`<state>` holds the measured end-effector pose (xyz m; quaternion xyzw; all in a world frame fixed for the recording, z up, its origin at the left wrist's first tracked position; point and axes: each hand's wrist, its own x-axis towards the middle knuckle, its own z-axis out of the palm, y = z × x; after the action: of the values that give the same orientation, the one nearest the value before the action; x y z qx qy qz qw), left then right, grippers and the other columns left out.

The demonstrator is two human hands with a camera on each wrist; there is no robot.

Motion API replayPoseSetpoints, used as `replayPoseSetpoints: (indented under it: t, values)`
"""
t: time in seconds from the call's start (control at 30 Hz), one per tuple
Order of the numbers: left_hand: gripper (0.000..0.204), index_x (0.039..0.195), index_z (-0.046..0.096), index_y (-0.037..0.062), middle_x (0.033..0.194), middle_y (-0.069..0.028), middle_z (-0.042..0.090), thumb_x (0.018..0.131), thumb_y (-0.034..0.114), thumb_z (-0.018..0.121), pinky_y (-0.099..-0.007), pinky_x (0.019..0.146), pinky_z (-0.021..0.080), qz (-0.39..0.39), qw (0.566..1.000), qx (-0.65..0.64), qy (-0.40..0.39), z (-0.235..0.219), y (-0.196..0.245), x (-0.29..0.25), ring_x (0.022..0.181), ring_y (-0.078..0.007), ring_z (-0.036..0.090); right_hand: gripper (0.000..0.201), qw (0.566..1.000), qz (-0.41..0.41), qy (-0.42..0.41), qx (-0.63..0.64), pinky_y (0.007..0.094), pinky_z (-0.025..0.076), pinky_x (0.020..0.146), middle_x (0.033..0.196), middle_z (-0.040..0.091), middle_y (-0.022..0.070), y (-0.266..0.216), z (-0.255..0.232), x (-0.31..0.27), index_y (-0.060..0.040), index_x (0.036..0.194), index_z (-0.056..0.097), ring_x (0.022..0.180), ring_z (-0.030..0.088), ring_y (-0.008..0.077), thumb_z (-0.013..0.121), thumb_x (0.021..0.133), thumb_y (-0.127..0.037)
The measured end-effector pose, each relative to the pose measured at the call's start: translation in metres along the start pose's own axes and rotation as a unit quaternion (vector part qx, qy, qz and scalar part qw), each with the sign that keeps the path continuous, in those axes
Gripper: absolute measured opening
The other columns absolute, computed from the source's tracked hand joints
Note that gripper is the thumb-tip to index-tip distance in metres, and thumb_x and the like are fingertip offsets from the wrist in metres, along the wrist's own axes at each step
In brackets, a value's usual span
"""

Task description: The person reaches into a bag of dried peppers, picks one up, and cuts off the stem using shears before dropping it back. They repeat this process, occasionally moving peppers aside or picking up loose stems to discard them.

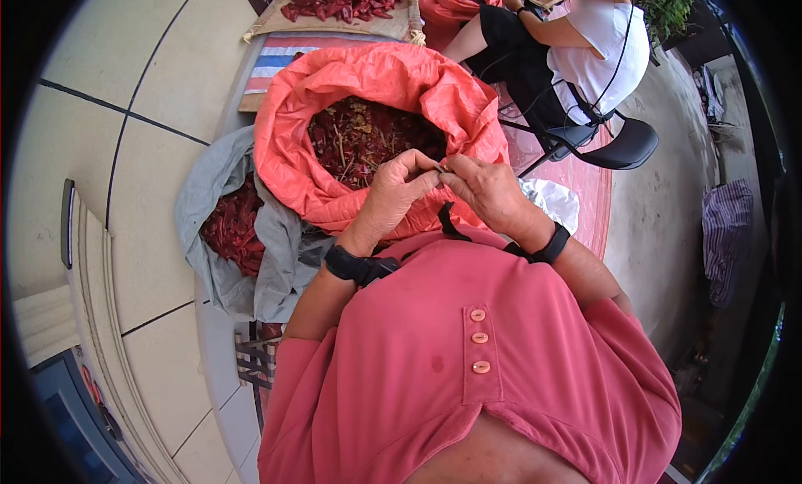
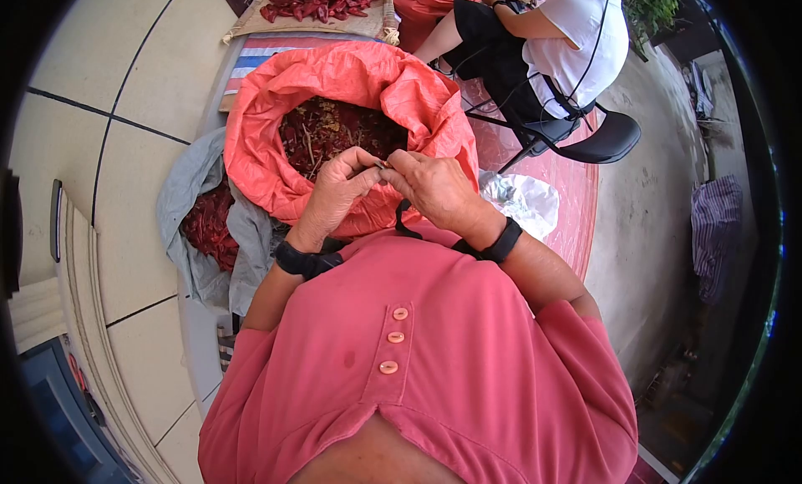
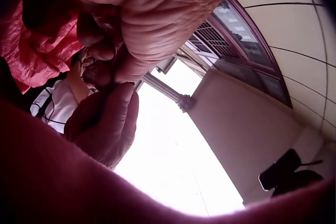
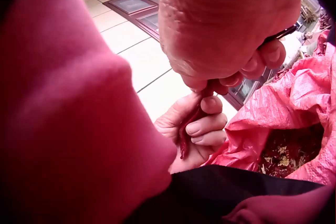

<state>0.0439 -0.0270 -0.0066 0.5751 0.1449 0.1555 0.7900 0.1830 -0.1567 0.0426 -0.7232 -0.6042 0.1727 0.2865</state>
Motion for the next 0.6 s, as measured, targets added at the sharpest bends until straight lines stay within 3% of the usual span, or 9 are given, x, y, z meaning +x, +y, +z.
replayPoseSetpoints:
  t: [0.03, 0.13, 0.23, 0.3, 0.37, 0.43, 0.47, 0.53, 0.6]
  values:
    - [0.008, 0.099, 0.057, 0.0041, 0.084, 0.0036, 0.059, 0.092, 0.007, 0.059, -0.0155, 0.057, 0.037, -0.005, 1.000, 0.010, -0.001, 0.000, -0.001, 0.000, 0.065, 0.0001, 0.045, 0.027, 1.000, -0.001, -0.006, -0.001, 0.0418, 0.047, 0.058, 0.081, 0.060, 0.0168, 0.003, 0.002, -0.001, -0.0026, 0.089, 0.051, 0.072, 0.061, 0.0358, 0.057, 0.093, -0.029]
    - [0.008, 0.099, 0.058, 0.0039, 0.085, 0.0031, 0.060, 0.092, 0.008, 0.059, -0.0155, 0.058, 0.038, -0.013, 1.000, -0.023, -0.002, -0.003, -0.004, -0.003, 0.066, 0.0000, 0.046, 0.027, 0.998, -0.011, 0.024, 0.060, 0.0396, 0.047, 0.060, 0.080, 0.059, 0.0191, 0.009, 0.006, -0.003, -0.0020, 0.093, 0.053, 0.070, 0.061, 0.0350, 0.055, 0.094, -0.029]
    - [0.009, 0.100, 0.058, 0.0041, 0.086, 0.0016, 0.061, 0.093, 0.009, 0.059, -0.0170, 0.061, 0.040, -0.012, 0.998, 0.004, 0.062, -0.022, -0.002, -0.016, 0.069, -0.0016, 0.050, 0.032, 0.987, 0.003, 0.137, 0.083, 0.0363, 0.047, 0.060, 0.076, 0.056, 0.0198, 0.018, -0.001, -0.010, -0.0008, 0.099, 0.055, 0.067, 0.060, 0.0330, 0.051, 0.097, -0.033]
    - [0.012, 0.102, 0.059, 0.0016, 0.090, -0.0010, 0.063, 0.091, 0.008, 0.059, -0.0219, 0.073, 0.047, 0.042, 0.974, 0.115, 0.192, -0.042, 0.006, -0.036, 0.082, -0.0067, 0.057, 0.035, 0.985, 0.102, 0.120, 0.077, 0.0342, 0.045, 0.059, 0.073, 0.054, 0.0178, 0.036, -0.009, -0.025, -0.0001, 0.103, 0.055, 0.065, 0.060, 0.0286, 0.046, 0.099, -0.034]
    - [0.015, 0.102, 0.058, 0.0003, 0.093, -0.0065, 0.064, 0.089, 0.007, 0.061, -0.0275, 0.077, 0.048, 0.073, 0.913, 0.257, 0.308, -0.088, -0.006, -0.061, 0.085, -0.0134, 0.060, 0.039, 0.972, 0.183, 0.111, 0.102, 0.0322, 0.044, 0.056, 0.070, 0.053, 0.0151, 0.062, -0.011, -0.047, 0.0002, 0.105, 0.055, 0.061, 0.058, 0.0237, 0.042, 0.100, -0.036]
    - [0.018, 0.102, 0.058, -0.0005, 0.096, -0.0119, 0.063, 0.086, 0.007, 0.063, -0.0331, 0.080, 0.048, 0.060, 0.803, 0.457, 0.379, -0.136, -0.009, -0.094, 0.088, -0.0227, 0.062, 0.042, 0.950, 0.245, 0.110, 0.160, 0.0303, 0.042, 0.050, 0.067, 0.053, 0.0115, 0.093, -0.001, -0.070, 0.0002, 0.105, 0.054, 0.055, 0.055, 0.0183, 0.039, 0.101, -0.039]
    - [0.021, 0.102, 0.058, 0.0003, 0.099, -0.0144, 0.062, 0.084, 0.007, 0.064, -0.0379, 0.083, 0.047, 0.045, 0.760, 0.515, 0.393, -0.160, -0.012, -0.111, 0.091, -0.0313, 0.061, 0.043, 0.921, 0.304, 0.111, 0.218, 0.0294, 0.041, 0.047, 0.066, 0.053, 0.0099, 0.101, 0.003, -0.077, -0.0003, 0.106, 0.054, 0.052, 0.054, 0.0161, 0.038, 0.101, -0.040]
    - [0.021, 0.103, 0.058, 0.0001, 0.100, -0.0134, 0.064, 0.084, 0.008, 0.064, -0.0378, 0.083, 0.047, 0.006, 0.685, 0.598, 0.416, -0.201, -0.017, -0.140, 0.093, -0.0301, 0.061, 0.045, 0.842, 0.413, 0.112, 0.327, 0.0277, 0.038, 0.040, 0.065, 0.053, 0.0066, 0.112, 0.012, -0.089, -0.0013, 0.107, 0.053, 0.047, 0.050, 0.0117, 0.038, 0.100, -0.043]
    - [0.025, 0.107, 0.058, 0.0010, 0.103, -0.0136, 0.063, 0.084, 0.009, 0.064, -0.0398, 0.085, 0.046, -0.039, 0.624, 0.653, 0.428, -0.241, -0.030, -0.163, 0.096, -0.0316, 0.059, 0.046, 0.791, 0.463, 0.122, 0.381, 0.0248, 0.033, 0.034, 0.066, 0.053, 0.0038, 0.127, 0.029, -0.099, -0.0044, 0.102, 0.052, 0.042, 0.045, 0.0091, 0.038, 0.099, -0.048]
